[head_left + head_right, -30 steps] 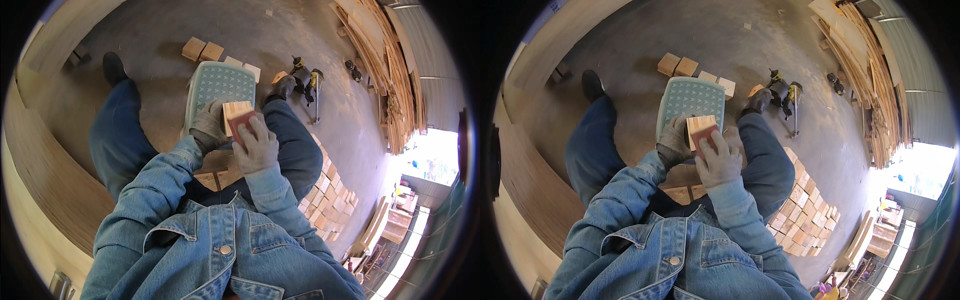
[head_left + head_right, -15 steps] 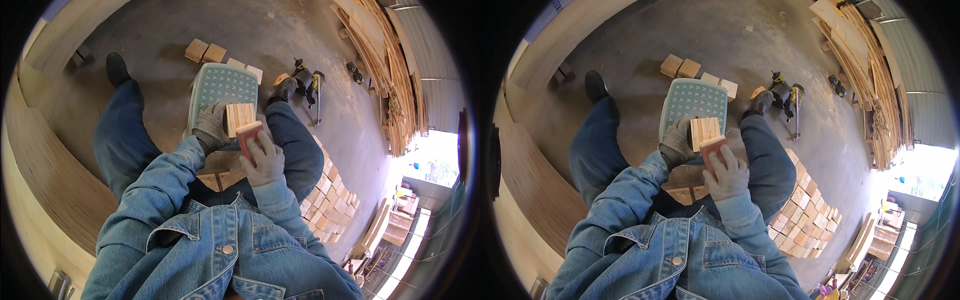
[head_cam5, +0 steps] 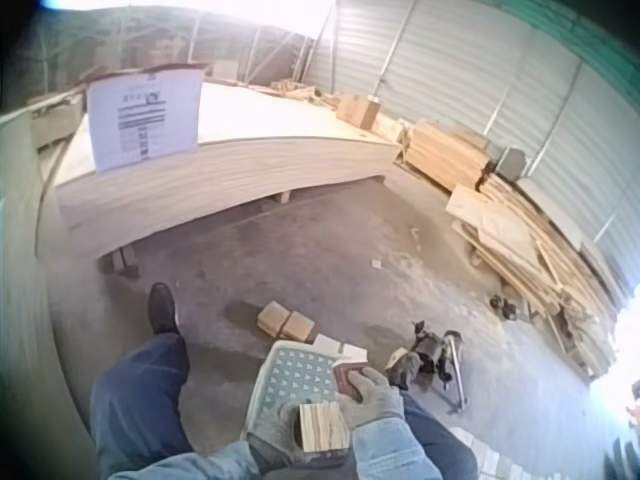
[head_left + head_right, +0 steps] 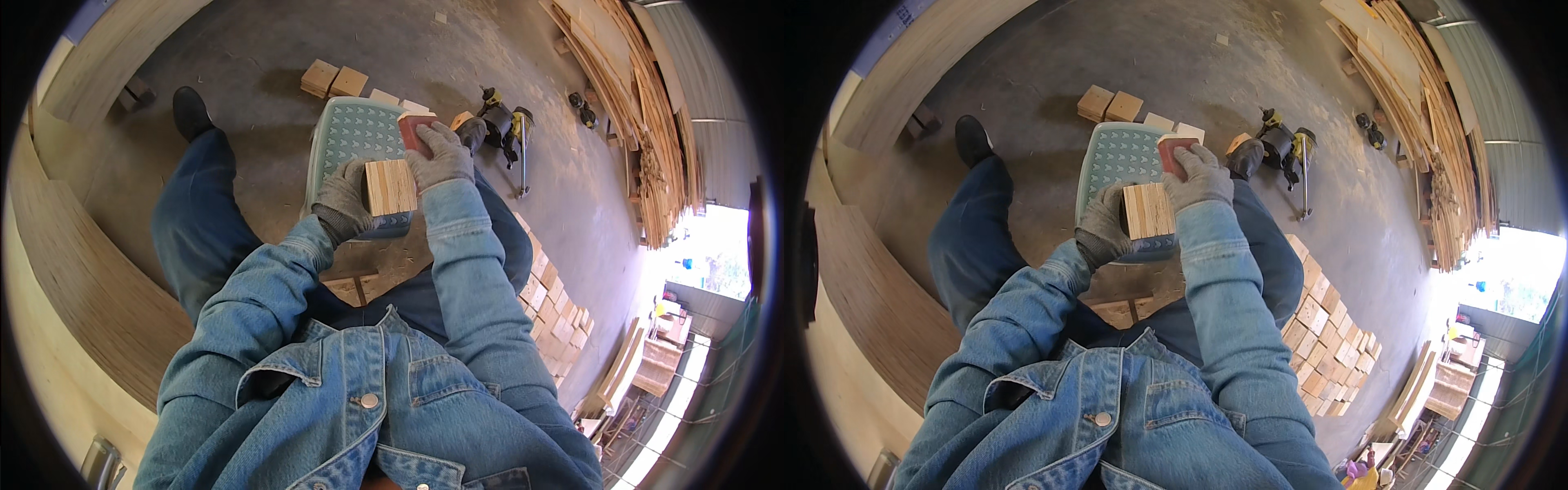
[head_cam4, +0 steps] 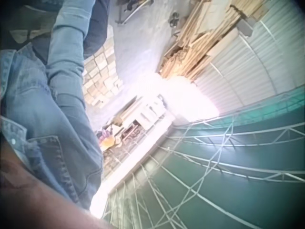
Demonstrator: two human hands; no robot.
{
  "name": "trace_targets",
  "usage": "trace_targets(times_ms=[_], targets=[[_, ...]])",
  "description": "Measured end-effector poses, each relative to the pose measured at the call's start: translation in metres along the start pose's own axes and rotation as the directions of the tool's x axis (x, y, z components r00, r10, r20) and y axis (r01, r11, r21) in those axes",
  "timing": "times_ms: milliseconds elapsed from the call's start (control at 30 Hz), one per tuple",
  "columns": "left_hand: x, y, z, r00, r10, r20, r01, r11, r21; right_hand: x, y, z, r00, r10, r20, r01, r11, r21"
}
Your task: The person sits on a small stool and sands small wooden blocks using a sanding block. They hold each block in one hand and rub the sanding block over its surfaces, then place the finished block on a growing pile on the floor.
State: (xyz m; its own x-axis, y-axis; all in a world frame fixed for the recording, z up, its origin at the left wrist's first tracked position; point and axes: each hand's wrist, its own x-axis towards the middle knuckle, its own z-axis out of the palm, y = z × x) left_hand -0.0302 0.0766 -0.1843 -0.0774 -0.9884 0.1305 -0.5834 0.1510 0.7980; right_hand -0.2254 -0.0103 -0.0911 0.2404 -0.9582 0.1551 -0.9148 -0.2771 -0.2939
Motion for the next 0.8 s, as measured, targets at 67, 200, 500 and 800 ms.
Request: trace_targets(times_ms=[67, 200, 500, 800], targets=[[0.001, -0.001, 0.002, 0.999, 0.03, -0.015, -0.031, 0.999, -0.031, 0.003, 0.009, 0.001, 0.999, 0.029, 0.014, -0.029, 0.999, 0.014], [-0.003, 0.001, -0.002, 0.999, -0.03, 0.018, 0.03, 1.0, 0.0, -0.056, -0.01, -0.014, 0.995, 0.089, 0.049, -0.084, 0.992, -0.092], [0.0, -0.012, 0.003, 0.982, -0.121, 0.142, 0.106, 0.988, 0.111, -0.14, 0.017, -0.009, 0.988, 0.149, -0.036, -0.141, 0.976, 0.169], [-0.003, 0.014, -0.022, 0.98, 0.183, -0.072, -0.18, 0.982, 0.051, -0.131, 0.028, 0.005, 0.99, 0.097, -0.102, -0.057, 0.936, 0.346]])
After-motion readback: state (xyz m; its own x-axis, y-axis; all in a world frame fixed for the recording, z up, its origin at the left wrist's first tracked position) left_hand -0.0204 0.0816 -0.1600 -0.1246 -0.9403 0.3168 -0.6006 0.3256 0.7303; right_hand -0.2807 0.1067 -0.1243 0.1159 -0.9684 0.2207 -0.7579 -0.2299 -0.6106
